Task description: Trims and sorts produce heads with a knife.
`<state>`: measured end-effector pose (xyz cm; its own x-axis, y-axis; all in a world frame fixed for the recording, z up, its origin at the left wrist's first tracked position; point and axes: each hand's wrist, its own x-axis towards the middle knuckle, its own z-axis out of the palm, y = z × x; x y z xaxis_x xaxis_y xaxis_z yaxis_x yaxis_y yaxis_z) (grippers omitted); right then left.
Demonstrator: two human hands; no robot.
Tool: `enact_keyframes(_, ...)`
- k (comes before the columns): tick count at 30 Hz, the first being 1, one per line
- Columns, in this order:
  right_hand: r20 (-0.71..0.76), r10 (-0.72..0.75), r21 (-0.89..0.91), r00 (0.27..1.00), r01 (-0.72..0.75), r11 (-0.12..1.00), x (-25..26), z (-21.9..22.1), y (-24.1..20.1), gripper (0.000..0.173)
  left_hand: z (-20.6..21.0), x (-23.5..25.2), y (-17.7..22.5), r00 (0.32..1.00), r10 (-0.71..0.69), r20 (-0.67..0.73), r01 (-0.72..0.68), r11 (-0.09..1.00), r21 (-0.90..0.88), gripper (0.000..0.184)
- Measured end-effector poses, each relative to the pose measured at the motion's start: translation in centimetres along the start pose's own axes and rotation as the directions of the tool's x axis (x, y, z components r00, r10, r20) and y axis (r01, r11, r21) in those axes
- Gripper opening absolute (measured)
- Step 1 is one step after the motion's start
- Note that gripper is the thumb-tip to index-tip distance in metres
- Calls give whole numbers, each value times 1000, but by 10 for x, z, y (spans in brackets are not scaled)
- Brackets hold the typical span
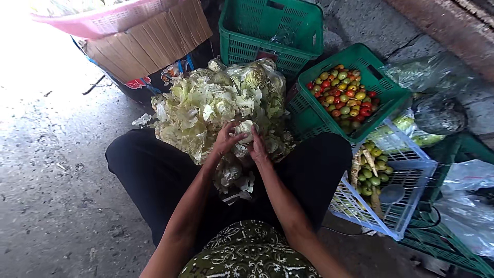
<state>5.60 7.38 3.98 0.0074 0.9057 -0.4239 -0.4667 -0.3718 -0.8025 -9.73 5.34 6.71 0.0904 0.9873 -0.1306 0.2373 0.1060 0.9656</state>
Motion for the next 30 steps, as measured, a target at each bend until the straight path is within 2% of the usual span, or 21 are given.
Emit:
enact_keyframes(2,-11,23,-22,1000,-24,999,0,-2,0,73,-2,-2,-1,1000,-19,-9,19,1000,10,55)
enact_keyframes(6,-53,63,-46,997,-65,997,1,-5,-1,73,-11,-4,-3,997,-61,44,65,992,-107,38)
enact_keyframes(10,-99,53,-40,994,-57,998,3,-6,2,64,-8,7,9,996,-94,-5,93,995,-41,30)
enact_keyframes(13,-110,5,-3,994,-6,1000,5,-8,8,61,-7,4,22,998,-40,-41,44,993,111,33)
enact_keyframes(16,-102,-49,2,994,50,999,9,-11,17,60,-7,-7,11,986,164,-35,-140,919,369,23)
enact_keyframes(17,-88,-67,3,994,67,998,9,-11,21,60,-3,-7,12,980,192,-45,-154,887,435,21)
enact_keyframes(19,-44,-82,34,996,83,996,6,-11,26,58,7,-3,22,979,169,-111,-92,861,501,17)
enact_keyframes(21,-5,-73,66,997,73,995,6,-12,26,53,9,1,18,985,110,-133,-32,873,486,20)
enact_keyframes(24,58,-57,45,997,55,997,8,-16,28,54,-2,-4,4,999,-21,-34,31,951,307,46)
enact_keyframes(26,90,-78,-80,993,85,993,7,-17,24,60,-6,-5,-1,997,-65,43,55,978,203,56)
enact_keyframes(28,84,-124,-240,989,141,961,6,-19,20,72,-8,-4,-5,994,-61,93,43,982,186,54)
enact_keyframes(30,89,-172,-331,981,192,924,6,-20,17,75,-8,-3,-7,992,-45,119,21,980,200,52)
